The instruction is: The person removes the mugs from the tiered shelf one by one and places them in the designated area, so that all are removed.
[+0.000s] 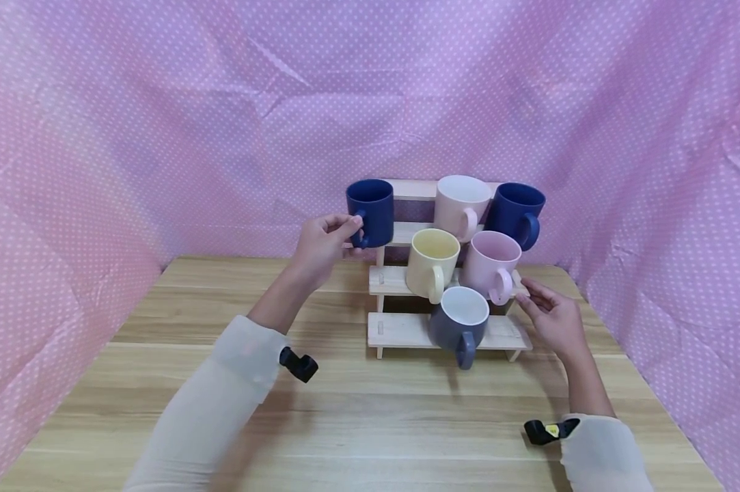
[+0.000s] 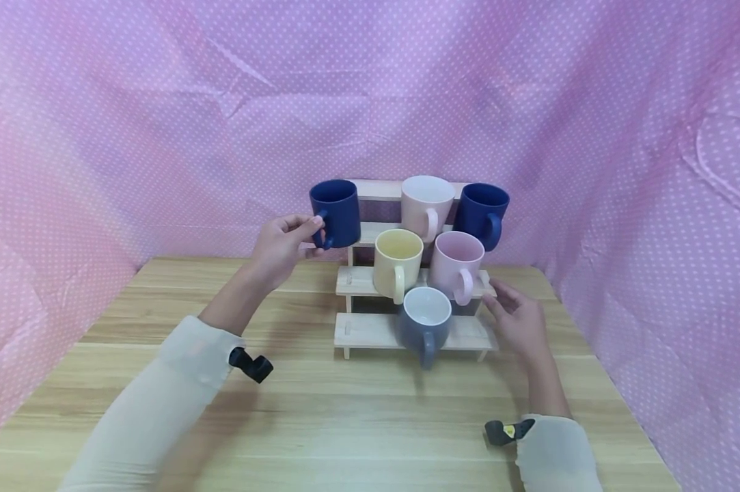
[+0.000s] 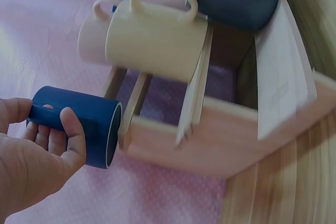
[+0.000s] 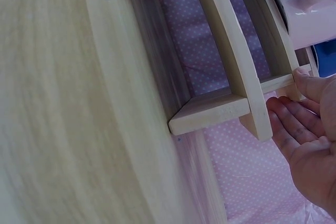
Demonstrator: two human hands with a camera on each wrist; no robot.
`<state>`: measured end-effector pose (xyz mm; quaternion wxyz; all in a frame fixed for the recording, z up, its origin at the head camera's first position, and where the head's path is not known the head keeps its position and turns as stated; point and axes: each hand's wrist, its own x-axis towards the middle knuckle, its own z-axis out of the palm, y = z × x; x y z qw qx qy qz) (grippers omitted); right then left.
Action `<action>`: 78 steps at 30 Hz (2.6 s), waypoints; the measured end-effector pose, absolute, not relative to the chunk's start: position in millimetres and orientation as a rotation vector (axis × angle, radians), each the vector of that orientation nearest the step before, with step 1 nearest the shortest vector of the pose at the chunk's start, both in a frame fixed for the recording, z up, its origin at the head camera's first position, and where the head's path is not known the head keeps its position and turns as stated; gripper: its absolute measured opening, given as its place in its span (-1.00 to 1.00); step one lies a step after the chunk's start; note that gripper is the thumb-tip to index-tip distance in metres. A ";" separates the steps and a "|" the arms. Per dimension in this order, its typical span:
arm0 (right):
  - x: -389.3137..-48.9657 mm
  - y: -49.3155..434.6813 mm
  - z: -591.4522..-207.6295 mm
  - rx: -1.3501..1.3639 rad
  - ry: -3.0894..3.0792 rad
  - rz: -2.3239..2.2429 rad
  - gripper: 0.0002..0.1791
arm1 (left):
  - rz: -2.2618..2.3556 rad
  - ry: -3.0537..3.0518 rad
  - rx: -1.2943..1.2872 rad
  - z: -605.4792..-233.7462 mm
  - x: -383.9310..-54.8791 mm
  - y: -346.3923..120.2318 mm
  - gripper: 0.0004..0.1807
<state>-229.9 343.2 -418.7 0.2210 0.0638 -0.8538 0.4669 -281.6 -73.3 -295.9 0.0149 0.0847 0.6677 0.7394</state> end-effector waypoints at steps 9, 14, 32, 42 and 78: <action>-228.5 342.1 -418.6 0.176 -2.355 1.306 -0.55 | 2.331 2.123 0.209 -304.5 -286.5 -113.5 -0.69; -228.5 342.5 -419.3 0.173 -2.357 1.301 -0.56 | 2.331 2.132 0.154 -319.3 -289.7 -138.2 -0.71; -226.7 342.8 -415.3 0.153 -2.338 1.414 -0.53 | 2.402 2.248 -0.098 -379.1 -296.1 -217.4 -0.70; -228.8 347.1 -415.1 0.046 -2.229 1.801 -0.39 | 2.466 2.231 -0.204 -401.5 -299.2 -242.4 -0.74; -228.7 343.5 -411.3 0.015 -2.101 1.968 -0.37 | 2.289 2.334 -0.330 -442.0 -296.9 -314.3 -0.49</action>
